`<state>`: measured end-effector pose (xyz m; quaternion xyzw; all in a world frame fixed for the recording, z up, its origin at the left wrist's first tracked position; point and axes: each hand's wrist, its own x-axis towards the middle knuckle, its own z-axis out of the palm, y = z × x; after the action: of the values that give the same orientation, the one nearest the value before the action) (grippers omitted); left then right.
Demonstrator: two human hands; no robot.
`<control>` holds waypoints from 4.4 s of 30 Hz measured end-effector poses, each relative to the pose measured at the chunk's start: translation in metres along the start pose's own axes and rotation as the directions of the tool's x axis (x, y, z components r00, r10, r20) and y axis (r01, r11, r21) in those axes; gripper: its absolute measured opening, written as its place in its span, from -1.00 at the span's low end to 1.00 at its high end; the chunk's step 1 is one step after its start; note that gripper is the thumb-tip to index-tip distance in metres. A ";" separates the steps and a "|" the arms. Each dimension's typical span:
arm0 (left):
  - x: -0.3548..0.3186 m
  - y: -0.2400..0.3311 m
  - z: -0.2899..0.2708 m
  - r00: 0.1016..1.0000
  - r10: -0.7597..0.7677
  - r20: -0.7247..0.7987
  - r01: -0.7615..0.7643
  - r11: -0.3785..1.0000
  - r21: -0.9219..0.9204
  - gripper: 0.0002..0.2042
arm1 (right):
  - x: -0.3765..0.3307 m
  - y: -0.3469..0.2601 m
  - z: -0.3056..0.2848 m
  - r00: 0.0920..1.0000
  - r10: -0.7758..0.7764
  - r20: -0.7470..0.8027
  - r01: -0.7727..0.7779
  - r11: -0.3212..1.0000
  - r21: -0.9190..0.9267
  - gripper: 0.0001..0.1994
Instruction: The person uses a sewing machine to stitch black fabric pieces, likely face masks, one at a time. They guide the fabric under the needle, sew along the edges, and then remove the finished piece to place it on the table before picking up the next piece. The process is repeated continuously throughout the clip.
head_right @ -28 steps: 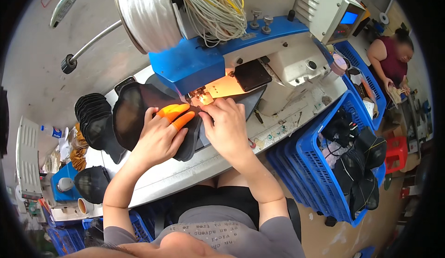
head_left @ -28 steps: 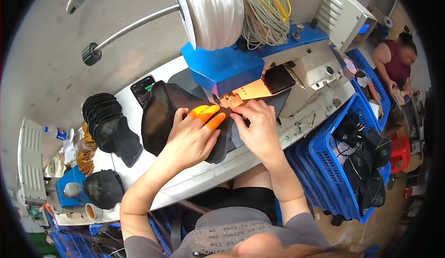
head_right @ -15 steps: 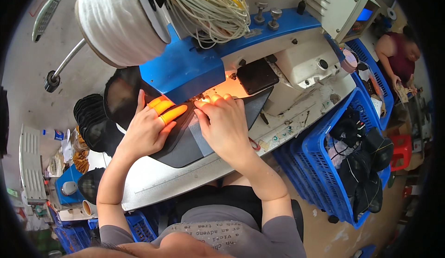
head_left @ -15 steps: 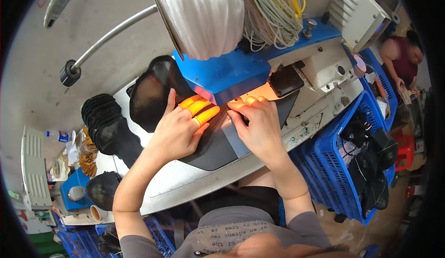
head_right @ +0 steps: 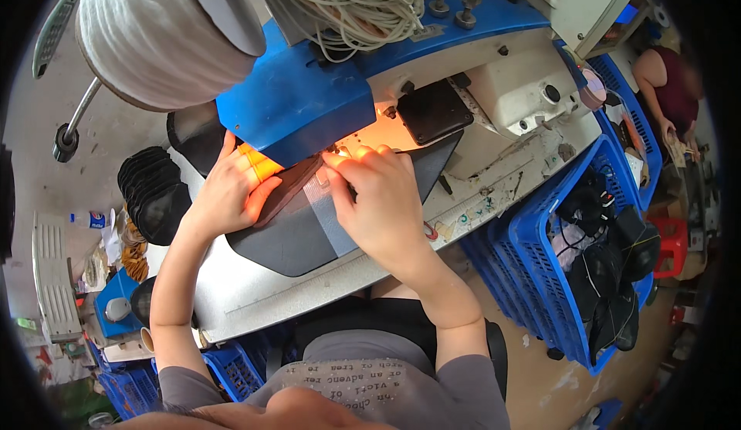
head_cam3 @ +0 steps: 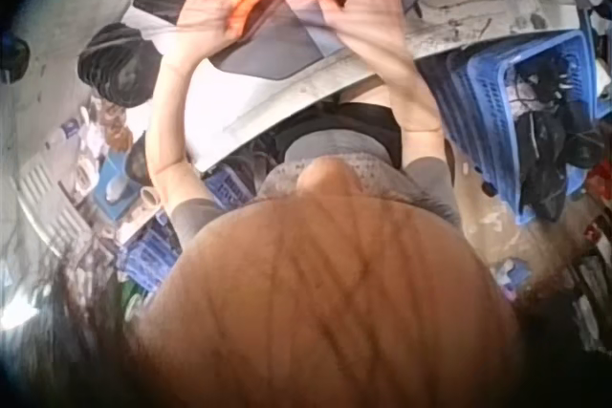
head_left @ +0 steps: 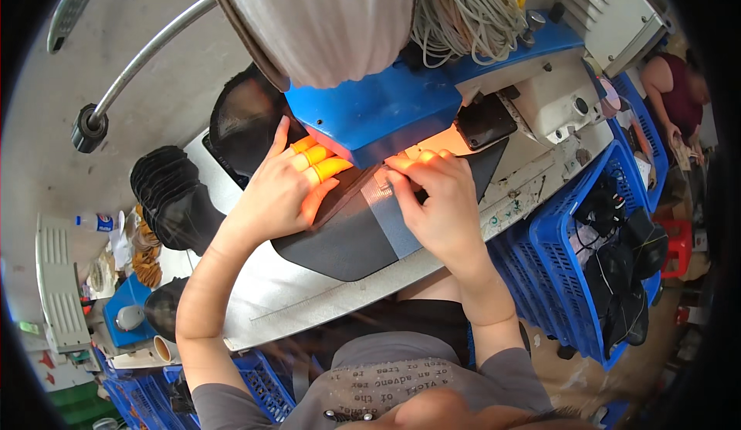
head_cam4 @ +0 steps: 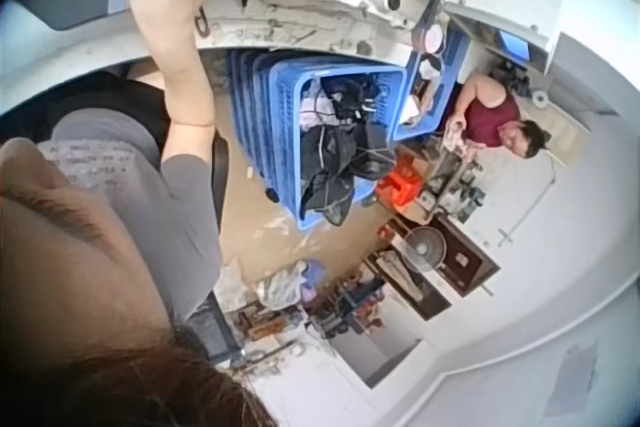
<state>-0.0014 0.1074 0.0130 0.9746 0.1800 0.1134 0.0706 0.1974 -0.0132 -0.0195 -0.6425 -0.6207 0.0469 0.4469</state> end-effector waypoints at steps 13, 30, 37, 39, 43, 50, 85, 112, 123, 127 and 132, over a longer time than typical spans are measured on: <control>-0.001 -0.006 -0.005 1.000 0.005 0.030 -0.011 0.982 0.187 -0.73 | -0.019 0.022 -0.023 0.983 -0.133 -0.127 0.151 0.978 0.145 -0.82; 0.001 0.002 -0.007 1.000 0.008 0.000 -0.008 0.992 0.127 -0.76 | -0.022 0.030 -0.016 0.971 -0.174 -0.164 0.200 0.967 0.158 -0.82; 0.004 0.012 -0.007 0.999 -0.016 -0.031 0.020 0.991 0.134 -0.78 | -0.022 0.030 -0.018 0.970 -0.178 -0.166 0.207 0.962 0.178 -0.84; 0.004 0.017 -0.008 0.998 -0.052 -0.024 0.055 0.988 0.142 -0.77 | -0.021 0.030 -0.018 0.968 -0.184 -0.171 0.215 0.959 0.187 -0.85; 0.000 0.027 -0.007 0.987 -0.162 0.003 0.160 0.974 0.162 -0.75 | -0.022 0.030 -0.018 0.966 -0.190 -0.174 0.223 0.956 0.191 -0.86; 0.004 0.059 -0.011 0.962 -0.273 0.002 0.270 0.953 0.136 -0.67 | -0.022 0.031 -0.018 0.963 -0.202 -0.179 0.236 0.952 0.194 -0.86; -0.002 0.044 -0.028 0.979 -0.063 0.194 -0.006 0.941 0.338 -0.49 | -0.022 0.028 -0.017 0.966 -0.196 -0.168 0.219 0.967 0.132 -0.83; -0.005 0.034 -0.018 0.982 0.013 0.187 -0.074 0.944 0.321 -0.56 | -0.024 0.009 -0.011 0.958 -0.284 0.037 0.286 0.955 -0.073 -0.67; -0.003 0.030 -0.019 0.987 -0.005 0.158 -0.043 0.954 0.297 -0.57 | -0.025 0.026 -0.017 0.942 -0.323 -0.091 0.330 0.941 0.075 -0.69; -0.001 0.027 -0.022 0.989 0.005 0.151 -0.053 0.946 0.318 -0.56 | -0.032 0.038 -0.023 0.939 -0.317 -0.130 0.332 0.936 0.117 -0.70; 0.002 0.026 -0.025 0.987 -0.009 0.164 -0.053 0.927 0.371 -0.59 | -0.035 0.042 -0.018 0.934 -0.316 -0.170 0.338 0.933 0.125 -0.70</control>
<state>0.0028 0.0866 0.0418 0.9781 0.1808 -0.0018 -0.1033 0.2324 -0.0449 -0.0528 -0.4957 -0.6792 -0.0284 0.5406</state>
